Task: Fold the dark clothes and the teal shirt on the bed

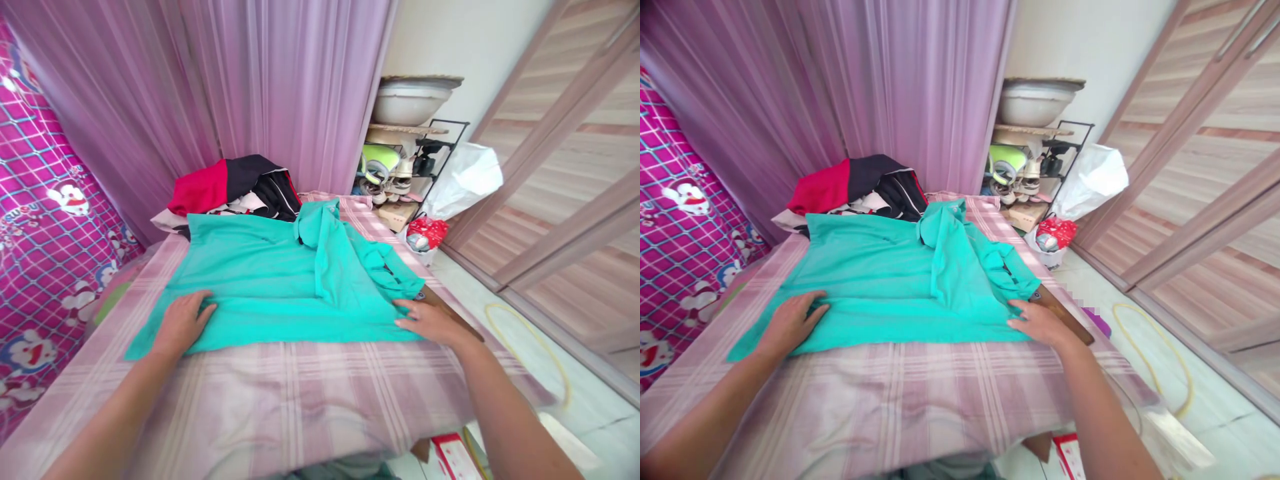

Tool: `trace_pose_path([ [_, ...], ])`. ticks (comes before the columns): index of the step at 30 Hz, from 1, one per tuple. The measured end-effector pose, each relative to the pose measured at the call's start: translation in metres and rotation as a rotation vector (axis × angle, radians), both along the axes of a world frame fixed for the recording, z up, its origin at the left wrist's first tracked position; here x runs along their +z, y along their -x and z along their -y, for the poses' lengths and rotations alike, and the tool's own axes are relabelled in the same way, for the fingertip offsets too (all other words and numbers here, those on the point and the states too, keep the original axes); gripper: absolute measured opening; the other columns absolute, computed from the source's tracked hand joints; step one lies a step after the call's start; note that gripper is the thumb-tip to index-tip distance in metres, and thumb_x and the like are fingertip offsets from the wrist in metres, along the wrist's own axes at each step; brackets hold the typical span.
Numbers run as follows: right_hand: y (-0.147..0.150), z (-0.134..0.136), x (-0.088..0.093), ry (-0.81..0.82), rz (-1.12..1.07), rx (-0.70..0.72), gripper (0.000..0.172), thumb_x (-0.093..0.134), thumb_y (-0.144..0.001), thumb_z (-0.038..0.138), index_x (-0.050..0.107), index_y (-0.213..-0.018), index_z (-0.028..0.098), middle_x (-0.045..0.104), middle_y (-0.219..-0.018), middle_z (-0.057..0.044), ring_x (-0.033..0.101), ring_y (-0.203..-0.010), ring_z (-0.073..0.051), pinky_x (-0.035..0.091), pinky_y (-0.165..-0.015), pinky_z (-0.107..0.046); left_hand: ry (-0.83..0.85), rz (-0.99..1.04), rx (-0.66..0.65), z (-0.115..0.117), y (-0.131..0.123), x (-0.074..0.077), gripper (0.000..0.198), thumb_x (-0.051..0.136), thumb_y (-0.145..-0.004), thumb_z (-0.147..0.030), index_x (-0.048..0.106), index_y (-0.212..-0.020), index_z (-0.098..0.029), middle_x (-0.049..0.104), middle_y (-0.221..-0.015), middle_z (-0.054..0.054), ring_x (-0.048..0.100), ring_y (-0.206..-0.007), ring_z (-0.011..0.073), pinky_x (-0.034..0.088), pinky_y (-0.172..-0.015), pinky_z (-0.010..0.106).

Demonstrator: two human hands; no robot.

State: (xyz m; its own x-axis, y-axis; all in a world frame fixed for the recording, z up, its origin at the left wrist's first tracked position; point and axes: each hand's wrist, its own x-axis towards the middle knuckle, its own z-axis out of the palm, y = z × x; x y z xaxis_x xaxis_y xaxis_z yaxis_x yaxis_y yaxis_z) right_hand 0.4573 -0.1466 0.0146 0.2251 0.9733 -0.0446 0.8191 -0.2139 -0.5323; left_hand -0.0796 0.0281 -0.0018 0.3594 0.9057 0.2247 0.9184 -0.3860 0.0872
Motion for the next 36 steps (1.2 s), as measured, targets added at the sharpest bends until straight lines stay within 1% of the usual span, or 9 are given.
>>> trace_pose_path([
  [4,0.011,0.001,0.001,0.068,0.294,0.0,0.059,0.064,-0.076,0.03,0.06,-0.134,0.025,0.076,-0.098,-0.006,0.071,-0.089,-0.026,0.054,-0.076,-0.035,0.043,-0.003,0.015,-0.004,0.003,-0.006,0.055,0.036,-0.089,-0.05,0.058,-0.125,-0.015,0.067,-0.126,0.014,0.061,-0.117,0.0297,0.046,-0.101,0.044],
  [8,0.053,-0.015,0.017,-0.311,0.447,0.025,0.045,0.051,-0.088,0.032,0.062,-0.131,0.024,0.066,-0.128,-0.009,0.063,-0.114,-0.027,0.05,-0.096,-0.04,-0.097,0.075,-0.017,0.01,0.001,0.0,0.054,0.035,-0.092,-0.049,0.06,-0.126,-0.015,0.06,-0.136,0.015,0.055,-0.126,0.0295,0.042,-0.108,0.047],
  [11,0.103,-0.034,0.016,-0.49,0.397,0.178,0.046,0.037,-0.098,0.036,0.059,-0.135,0.02,0.059,-0.139,-0.01,0.055,-0.126,-0.024,0.042,-0.108,-0.04,-0.127,0.115,-0.141,0.035,-0.016,0.001,0.053,0.03,-0.097,-0.048,0.061,-0.129,-0.019,0.059,-0.139,0.011,0.051,-0.132,0.0258,0.036,-0.114,0.046],
  [14,0.139,-0.049,-0.003,-0.318,0.434,0.31,0.053,0.035,-0.099,0.043,0.051,-0.143,0.018,0.048,-0.15,-0.011,0.042,-0.139,-0.025,0.031,-0.115,-0.046,-0.002,0.063,-0.189,0.056,-0.037,-0.003,0.052,0.029,-0.098,-0.05,0.057,-0.136,-0.028,0.056,-0.144,0.005,0.044,-0.138,0.0259,0.031,-0.116,0.051],
  [17,0.146,-0.055,-0.025,-0.064,0.484,0.252,0.06,0.032,-0.099,0.049,0.043,-0.149,0.017,0.039,-0.155,-0.011,0.033,-0.144,-0.027,0.025,-0.118,-0.051,0.119,-0.005,-0.081,0.065,-0.046,-0.006,0.052,0.031,-0.098,-0.053,0.05,-0.142,-0.034,0.043,-0.154,0.003,0.034,-0.144,0.0295,0.025,-0.115,0.061],
  [19,0.142,-0.055,-0.032,0.018,0.498,0.216,0.061,0.029,-0.099,0.049,0.04,-0.151,0.019,0.033,-0.159,-0.009,0.028,-0.147,-0.026,0.021,-0.119,-0.05,0.183,-0.036,-0.021,0.066,-0.046,-0.005,0.05,0.03,-0.098,-0.052,0.047,-0.143,-0.038,0.038,-0.157,0.001,0.03,-0.146,0.0305,0.019,-0.114,0.067],
  [22,0.139,-0.053,-0.031,0.062,0.516,0.164,0.06,0.027,-0.1,0.051,0.038,-0.152,0.024,0.028,-0.161,-0.009,0.023,-0.148,-0.026,0.018,-0.119,-0.053,0.252,-0.042,0.037,0.063,-0.046,0.002,0.048,0.026,-0.1,-0.049,0.045,-0.144,-0.041,0.036,-0.158,-0.001,0.027,-0.148,0.0298,0.016,-0.113,0.07],
  [28,0.144,-0.054,-0.026,0.135,0.484,0.024,0.067,0.03,-0.095,0.065,0.035,-0.153,0.032,0.025,-0.162,-0.009,0.02,-0.147,-0.037,0.019,-0.11,-0.071,0.395,0.049,0.124,0.053,-0.053,0.013,0.05,0.021,-0.1,-0.048,0.052,-0.138,-0.042,0.037,-0.158,-0.001,0.029,-0.146,0.0318,0.022,-0.108,0.075],
  [36,0.145,-0.055,-0.012,0.162,0.417,0.009,0.067,0.027,-0.096,0.064,0.037,-0.152,0.029,0.026,-0.161,-0.011,0.021,-0.147,-0.036,0.019,-0.111,-0.068,0.205,-0.024,0.293,0.045,-0.017,0.002,0.055,0.033,-0.095,-0.05,0.045,-0.145,-0.029,0.035,-0.159,0.009,0.029,-0.146,0.0355,0.021,-0.11,0.072],
])
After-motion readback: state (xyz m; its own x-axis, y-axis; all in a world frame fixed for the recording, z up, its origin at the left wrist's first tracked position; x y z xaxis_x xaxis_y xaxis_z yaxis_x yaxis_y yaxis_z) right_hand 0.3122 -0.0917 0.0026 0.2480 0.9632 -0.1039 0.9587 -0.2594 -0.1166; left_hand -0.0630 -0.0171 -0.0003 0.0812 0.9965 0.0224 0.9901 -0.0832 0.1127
